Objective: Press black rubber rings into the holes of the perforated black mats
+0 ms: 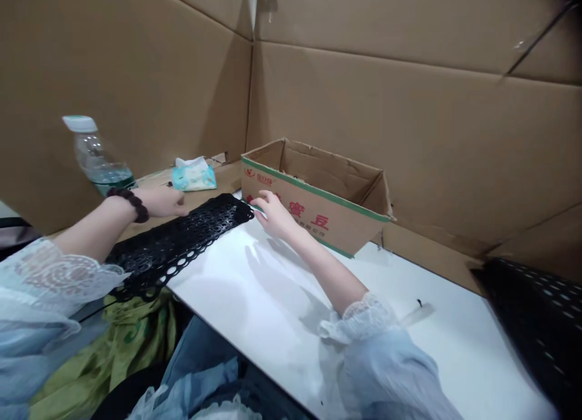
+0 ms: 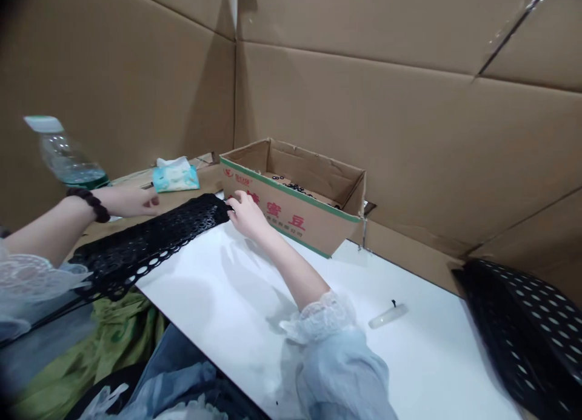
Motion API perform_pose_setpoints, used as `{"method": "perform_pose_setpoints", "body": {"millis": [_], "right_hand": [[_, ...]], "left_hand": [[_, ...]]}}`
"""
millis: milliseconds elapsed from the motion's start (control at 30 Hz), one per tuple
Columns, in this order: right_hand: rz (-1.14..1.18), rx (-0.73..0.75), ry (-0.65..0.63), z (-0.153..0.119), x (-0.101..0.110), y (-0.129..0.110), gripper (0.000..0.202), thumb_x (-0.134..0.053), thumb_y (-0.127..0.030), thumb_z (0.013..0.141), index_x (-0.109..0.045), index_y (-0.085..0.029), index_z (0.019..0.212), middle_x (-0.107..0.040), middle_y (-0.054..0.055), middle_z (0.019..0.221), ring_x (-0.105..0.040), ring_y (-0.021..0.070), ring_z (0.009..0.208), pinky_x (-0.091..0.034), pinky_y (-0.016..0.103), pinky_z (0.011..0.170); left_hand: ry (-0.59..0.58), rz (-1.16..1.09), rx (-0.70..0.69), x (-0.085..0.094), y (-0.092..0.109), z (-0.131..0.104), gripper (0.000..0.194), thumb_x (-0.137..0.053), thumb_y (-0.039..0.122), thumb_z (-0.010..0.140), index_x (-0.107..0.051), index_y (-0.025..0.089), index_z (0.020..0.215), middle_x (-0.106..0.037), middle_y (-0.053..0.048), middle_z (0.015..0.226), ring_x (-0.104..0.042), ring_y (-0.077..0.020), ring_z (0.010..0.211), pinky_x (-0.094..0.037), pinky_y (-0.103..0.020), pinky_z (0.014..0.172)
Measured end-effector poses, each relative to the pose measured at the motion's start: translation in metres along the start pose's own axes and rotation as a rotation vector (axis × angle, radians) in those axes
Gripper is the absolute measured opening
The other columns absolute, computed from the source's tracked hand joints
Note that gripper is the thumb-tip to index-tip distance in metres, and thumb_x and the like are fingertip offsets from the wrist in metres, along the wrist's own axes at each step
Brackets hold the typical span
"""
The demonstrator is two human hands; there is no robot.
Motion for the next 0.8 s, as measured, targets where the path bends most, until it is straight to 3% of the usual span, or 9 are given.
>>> {"method": "perform_pose_setpoints", "body": {"millis": [100,200,333,433,500,600,700,800], "right_hand": [[-0.042,0.006,0.084,-0.055,0.058,0.007,0.023,-0.041,-0.021,0.083,-0.052,-0.018,0.103,-0.043,0.012,0.116,-0.039,0.0202,0.111,-0.034,0.035,0.093],[-0.133,-0.125,0.171,-0.126,0.128,0.032,0.019,-0.04,-0.023,0.084,-0.056,-0.019,0.094,-0.049,0.01,0.109,-0.044,0.0196,0.107,-0.037,0.035,0.09],[-0.391,-0.427,0.367,-0.246,0.229,0.085,0.018,-0.042,-0.026,0.082,-0.057,-0.019,0.089,-0.055,0.008,0.101,-0.05,0.0192,0.098,-0.038,0.034,0.089],[-0.632,-0.801,0.412,-0.346,0.288,0.134,0.022,-0.039,-0.029,0.082,-0.056,-0.019,0.092,-0.057,0.01,0.102,-0.049,0.021,0.101,-0.035,0.034,0.091],[-0.759,-1.198,0.287,-0.415,0.31,0.167,0.026,-0.04,-0.031,0.081,-0.056,-0.018,0.097,-0.055,0.011,0.108,-0.044,0.0229,0.109,-0.03,0.034,0.096],[-0.804,-1.479,0.264,-0.488,0.329,0.187,0.05,-0.044,-0.042,0.077,-0.048,-0.007,0.113,-0.043,0.024,0.119,-0.038,0.0374,0.112,-0.031,0.048,0.089],[-0.806,-1.704,0.236,-0.536,0.334,0.196,0.064,-0.039,-0.049,0.077,-0.039,-0.003,0.122,-0.036,0.03,0.122,-0.035,0.041,0.113,-0.03,0.051,0.087],[-0.811,-1.808,0.206,-0.559,0.338,0.201,0.068,-0.035,-0.054,0.078,-0.038,-0.002,0.123,-0.034,0.032,0.124,-0.033,0.0415,0.115,-0.026,0.051,0.09]], "left_hand": [[-0.117,0.009,-0.137,-0.008,0.059,0.012,0.037,-0.049,0.048,0.073,-0.061,0.016,0.085,-0.065,-0.004,0.074,-0.052,-0.0128,0.06,-0.034,-0.02,0.056],[-0.123,0.022,-0.283,-0.007,0.128,0.017,0.034,-0.04,0.049,0.077,-0.058,0.022,0.088,-0.065,-0.002,0.078,-0.054,-0.0144,0.063,-0.034,-0.021,0.055],[0.024,0.042,-0.409,-0.003,0.203,0.021,0.036,-0.031,0.048,0.081,-0.056,0.023,0.084,-0.063,-0.002,0.075,-0.056,-0.0162,0.064,-0.033,-0.022,0.053],[0.066,-0.008,-0.504,-0.012,0.247,0.025,0.037,-0.028,0.047,0.083,-0.055,0.021,0.079,-0.063,-0.002,0.071,-0.056,-0.0164,0.062,-0.033,-0.023,0.052],[0.047,-0.056,-0.603,-0.025,0.276,0.027,0.036,-0.029,0.044,0.083,-0.055,0.021,0.076,-0.063,-0.003,0.071,-0.056,-0.0165,0.063,-0.033,-0.023,0.052],[-0.003,-0.097,-0.704,-0.048,0.315,0.029,0.034,-0.031,0.041,0.083,-0.055,0.02,0.073,-0.062,-0.003,0.067,-0.055,-0.0163,0.059,-0.032,-0.024,0.051],[-0.018,-0.101,-0.78,-0.067,0.35,0.029,0.035,-0.029,0.039,0.084,-0.055,0.019,0.071,-0.061,-0.004,0.062,-0.053,-0.0165,0.054,-0.03,-0.024,0.049],[0.005,-0.093,-0.86,-0.08,0.377,0.029,0.034,-0.028,0.037,0.085,-0.055,0.019,0.071,-0.062,-0.005,0.067,-0.054,-0.0178,0.058,-0.031,-0.025,0.051]]}}
Point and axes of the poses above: each hand's wrist, its own z-axis towards the middle knuckle, its own x-axis out of the back of the hand, y = z × x, the point moved 8 cm from there along z, towards the middle knuckle
